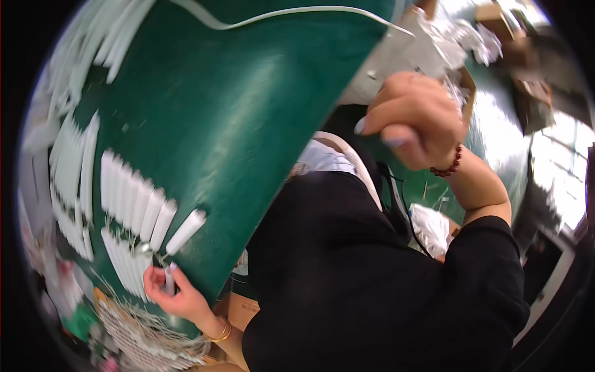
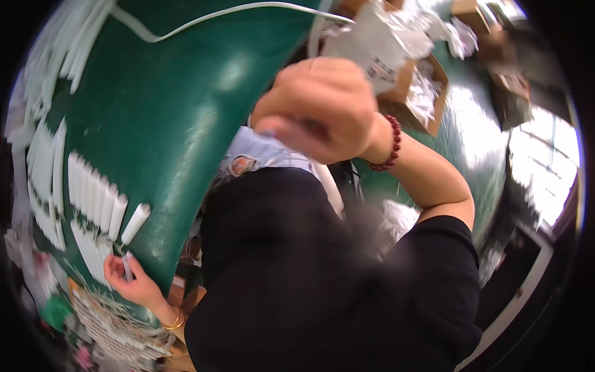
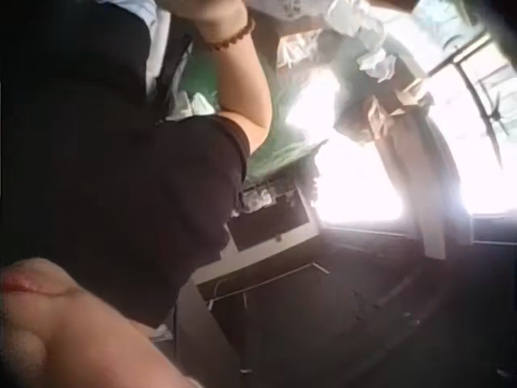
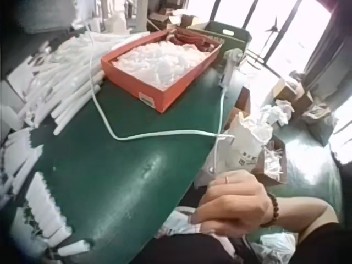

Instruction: Assembling small electronic or decorative components on a production line, including applying adhesive and organizing parts.

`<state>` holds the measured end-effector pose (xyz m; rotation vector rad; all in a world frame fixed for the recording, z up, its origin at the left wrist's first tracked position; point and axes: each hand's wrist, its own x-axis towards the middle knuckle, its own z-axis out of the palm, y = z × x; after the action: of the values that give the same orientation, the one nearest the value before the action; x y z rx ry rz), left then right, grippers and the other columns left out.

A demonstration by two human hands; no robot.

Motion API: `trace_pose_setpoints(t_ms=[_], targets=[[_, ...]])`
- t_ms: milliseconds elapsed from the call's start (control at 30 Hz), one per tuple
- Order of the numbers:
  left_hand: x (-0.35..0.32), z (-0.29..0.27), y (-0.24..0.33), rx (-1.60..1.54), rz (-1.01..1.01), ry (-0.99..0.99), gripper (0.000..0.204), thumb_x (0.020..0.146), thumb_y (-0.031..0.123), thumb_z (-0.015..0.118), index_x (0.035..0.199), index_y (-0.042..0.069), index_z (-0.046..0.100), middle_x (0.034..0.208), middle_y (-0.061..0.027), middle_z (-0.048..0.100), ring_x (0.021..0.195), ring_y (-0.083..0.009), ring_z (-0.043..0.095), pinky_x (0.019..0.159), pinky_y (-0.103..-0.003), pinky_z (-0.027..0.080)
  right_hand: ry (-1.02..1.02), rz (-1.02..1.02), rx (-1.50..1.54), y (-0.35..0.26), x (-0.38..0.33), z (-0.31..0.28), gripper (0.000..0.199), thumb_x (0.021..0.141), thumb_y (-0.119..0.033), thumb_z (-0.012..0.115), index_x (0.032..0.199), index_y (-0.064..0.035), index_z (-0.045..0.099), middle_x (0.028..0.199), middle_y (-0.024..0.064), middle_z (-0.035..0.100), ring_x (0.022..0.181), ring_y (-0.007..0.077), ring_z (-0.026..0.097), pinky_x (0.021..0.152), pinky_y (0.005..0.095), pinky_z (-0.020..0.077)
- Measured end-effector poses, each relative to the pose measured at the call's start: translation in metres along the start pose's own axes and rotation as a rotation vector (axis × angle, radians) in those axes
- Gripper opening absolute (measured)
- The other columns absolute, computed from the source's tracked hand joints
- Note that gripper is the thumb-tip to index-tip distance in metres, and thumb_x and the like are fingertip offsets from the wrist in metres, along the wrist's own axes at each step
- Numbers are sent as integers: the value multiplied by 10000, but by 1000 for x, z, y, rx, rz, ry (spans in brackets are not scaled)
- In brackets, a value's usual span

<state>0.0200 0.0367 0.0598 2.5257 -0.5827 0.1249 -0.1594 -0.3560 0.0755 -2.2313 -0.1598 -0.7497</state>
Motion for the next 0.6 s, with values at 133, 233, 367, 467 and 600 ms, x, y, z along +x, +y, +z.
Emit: trace_pose_setpoints(t_ms=[133,233,367,467,600], targets=[[8,2,-9,25,73,-112,252,897,81,623,1133,-3,599,921,-36,544,793,-142,465,718,-271,418,-197,-81,-177,2,-55,4,265,882,-280,659,744,-57,616,638,28,537,470,170,493,423,286,351],[11,7,-17,56,83,-83,194,906,78,612,1081,-5,616,932,-43,553,786,-140,483,703,-271,426,-92,-91,-205,7,-49,5,283,870,-310,668,747,-60,624,641,25,533,474,160,487,418,281,341],[13,9,-27,49,74,-41,154,902,83,621,1026,-9,618,925,-47,565,773,-138,508,690,-263,435,36,-147,-172,24,-23,6,295,873,-322,663,760,-51,631,642,29,539,490,175,506,433,286,360],[4,0,-28,-16,-51,51,105,896,67,625,961,-14,610,904,-58,581,778,-144,531,720,-258,455,-49,-265,-129,23,2,16,302,858,-326,684,752,-50,623,652,27,525,488,175,499,435,282,354],[1,16,-12,37,35,91,58,868,26,622,895,-19,598,918,-83,594,803,-172,562,757,-272,463,-172,-377,65,22,33,57,246,820,-248,724,742,-37,624,638,27,513,471,146,483,404,274,316]])
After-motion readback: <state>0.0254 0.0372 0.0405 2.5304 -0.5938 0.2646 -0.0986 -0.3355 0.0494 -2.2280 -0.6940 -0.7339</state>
